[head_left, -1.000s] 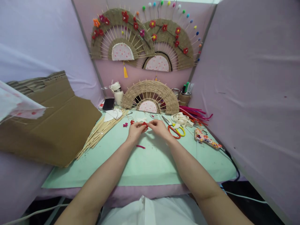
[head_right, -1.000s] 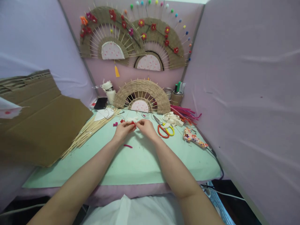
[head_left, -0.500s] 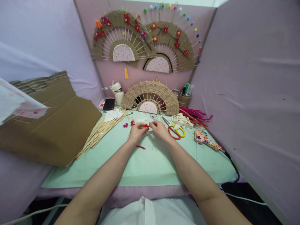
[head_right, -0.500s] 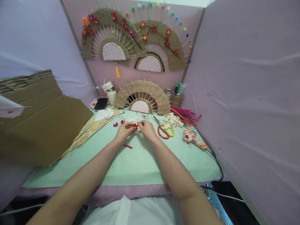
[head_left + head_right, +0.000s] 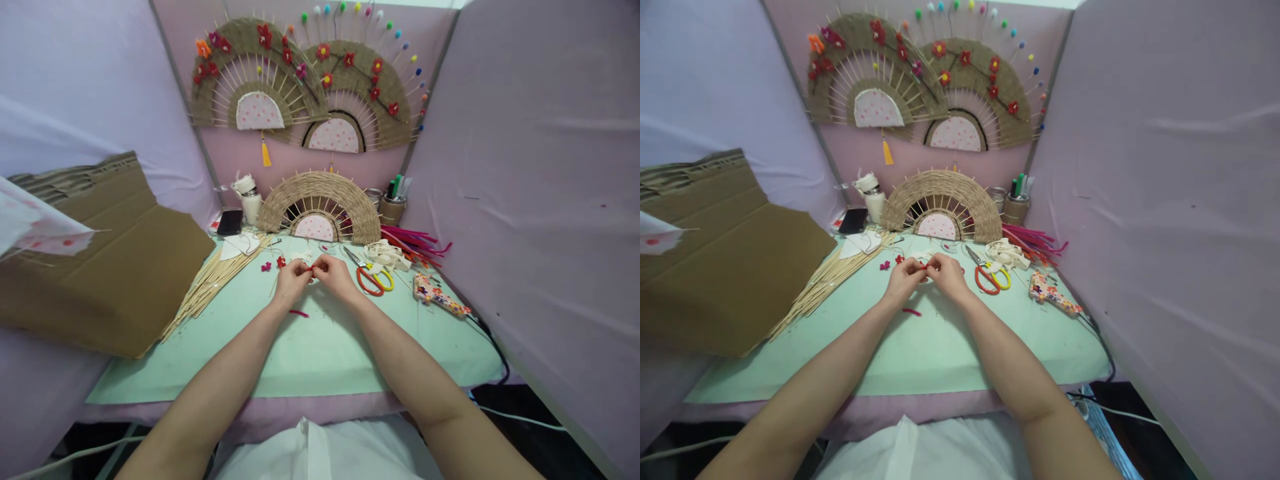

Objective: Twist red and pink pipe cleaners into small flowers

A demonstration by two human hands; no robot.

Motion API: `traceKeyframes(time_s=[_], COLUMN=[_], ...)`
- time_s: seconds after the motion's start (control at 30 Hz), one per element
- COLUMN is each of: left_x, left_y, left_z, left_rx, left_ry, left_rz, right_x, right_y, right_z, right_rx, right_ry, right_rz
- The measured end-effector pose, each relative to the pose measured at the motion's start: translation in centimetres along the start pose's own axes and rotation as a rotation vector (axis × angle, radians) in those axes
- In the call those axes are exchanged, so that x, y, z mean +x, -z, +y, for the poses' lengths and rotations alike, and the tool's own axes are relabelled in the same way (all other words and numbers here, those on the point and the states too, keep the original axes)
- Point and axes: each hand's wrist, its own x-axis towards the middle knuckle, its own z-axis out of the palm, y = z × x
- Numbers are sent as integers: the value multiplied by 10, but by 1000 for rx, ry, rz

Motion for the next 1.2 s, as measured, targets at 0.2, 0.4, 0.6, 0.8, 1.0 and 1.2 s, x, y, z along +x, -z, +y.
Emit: traceKeyframes(time_s=[0.2,0.4,0.6,0.8,1.0,1.2], left_x=[1,4,5,5,5,5], left_y=[2,6,6,4,7,7], left_z=[9,8,5,4,6,5], left_rx=[-194,-290,-326,-270,-267,-259], left_ry=[181,267,241,241,278,302], left_rz=[-42,-25,62,43,9,-1], right_x=[6,7,4,4,5,5], right_y=[-2,3,-2,-6,-5,-6], right_z=[11,8,4,8,8,8], right_rx=[161,201,111,96,150,107], right_ry=[-106,-79,-180,-167,-193,-212], right_rz=[14,-54,-36,-16,-34,-29])
